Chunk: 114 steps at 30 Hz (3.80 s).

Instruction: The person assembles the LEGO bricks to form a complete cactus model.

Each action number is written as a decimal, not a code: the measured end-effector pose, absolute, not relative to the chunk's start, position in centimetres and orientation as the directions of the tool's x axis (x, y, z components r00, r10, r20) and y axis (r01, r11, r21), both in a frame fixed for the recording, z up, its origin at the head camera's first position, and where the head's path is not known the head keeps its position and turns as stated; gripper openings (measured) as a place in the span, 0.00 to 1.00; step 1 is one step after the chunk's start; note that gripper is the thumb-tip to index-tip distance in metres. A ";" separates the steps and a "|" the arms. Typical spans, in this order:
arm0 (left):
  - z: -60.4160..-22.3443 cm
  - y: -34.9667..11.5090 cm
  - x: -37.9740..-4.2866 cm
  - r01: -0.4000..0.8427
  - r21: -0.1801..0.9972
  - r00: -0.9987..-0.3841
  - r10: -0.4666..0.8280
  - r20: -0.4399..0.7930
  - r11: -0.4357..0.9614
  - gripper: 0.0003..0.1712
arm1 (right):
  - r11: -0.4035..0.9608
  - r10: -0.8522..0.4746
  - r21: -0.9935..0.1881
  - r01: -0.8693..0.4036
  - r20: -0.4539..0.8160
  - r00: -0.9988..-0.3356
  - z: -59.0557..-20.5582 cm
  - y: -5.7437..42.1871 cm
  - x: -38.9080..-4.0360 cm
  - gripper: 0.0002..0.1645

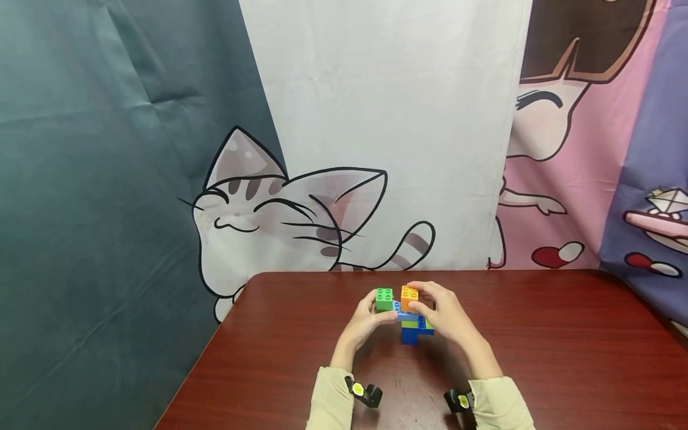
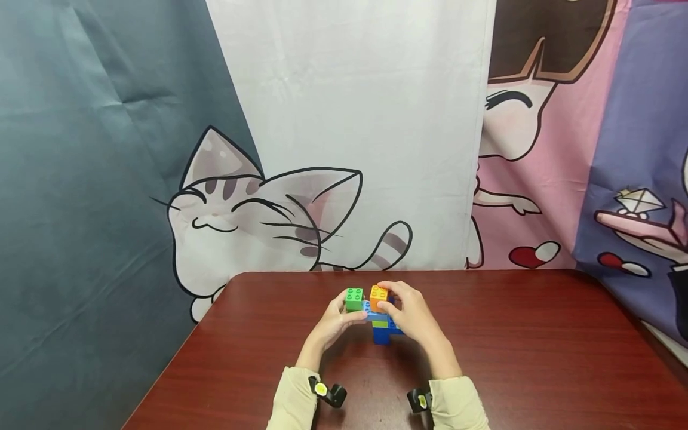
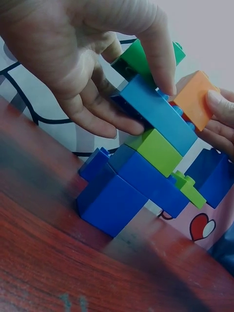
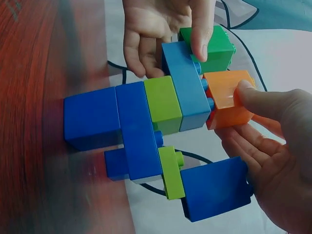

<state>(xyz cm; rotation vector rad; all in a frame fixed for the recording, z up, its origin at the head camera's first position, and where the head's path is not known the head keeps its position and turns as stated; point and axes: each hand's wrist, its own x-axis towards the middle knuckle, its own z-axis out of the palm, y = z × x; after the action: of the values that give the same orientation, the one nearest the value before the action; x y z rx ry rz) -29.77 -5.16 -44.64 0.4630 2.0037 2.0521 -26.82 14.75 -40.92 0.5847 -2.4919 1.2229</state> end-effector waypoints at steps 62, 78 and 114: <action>-44.6 -5.3 -29.8 0.080 0.997 -0.927 0.368 0.073 0.003 0.27 | 0.620 -0.200 -0.653 -0.435 0.405 -0.892 -40.6 14.6 -26.3 0.24; -44.7 -5.6 -30.1 0.080 0.997 -0.930 0.360 0.078 -0.009 0.31 | 0.580 -0.252 -0.674 -0.458 0.386 -0.887 -40.3 14.8 -26.8 0.26; -45.4 -5.4 -29.8 0.085 0.996 -0.931 0.356 0.080 -0.001 0.29 | 0.648 -0.364 -0.556 -0.522 0.375 -0.852 -39.6 15.1 -27.2 0.22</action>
<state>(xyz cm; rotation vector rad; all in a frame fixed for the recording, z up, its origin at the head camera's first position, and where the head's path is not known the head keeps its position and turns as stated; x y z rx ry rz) -29.83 -5.36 -45.39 0.4669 2.0707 2.0413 -27.15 15.08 -39.59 0.7208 -2.6375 0.9966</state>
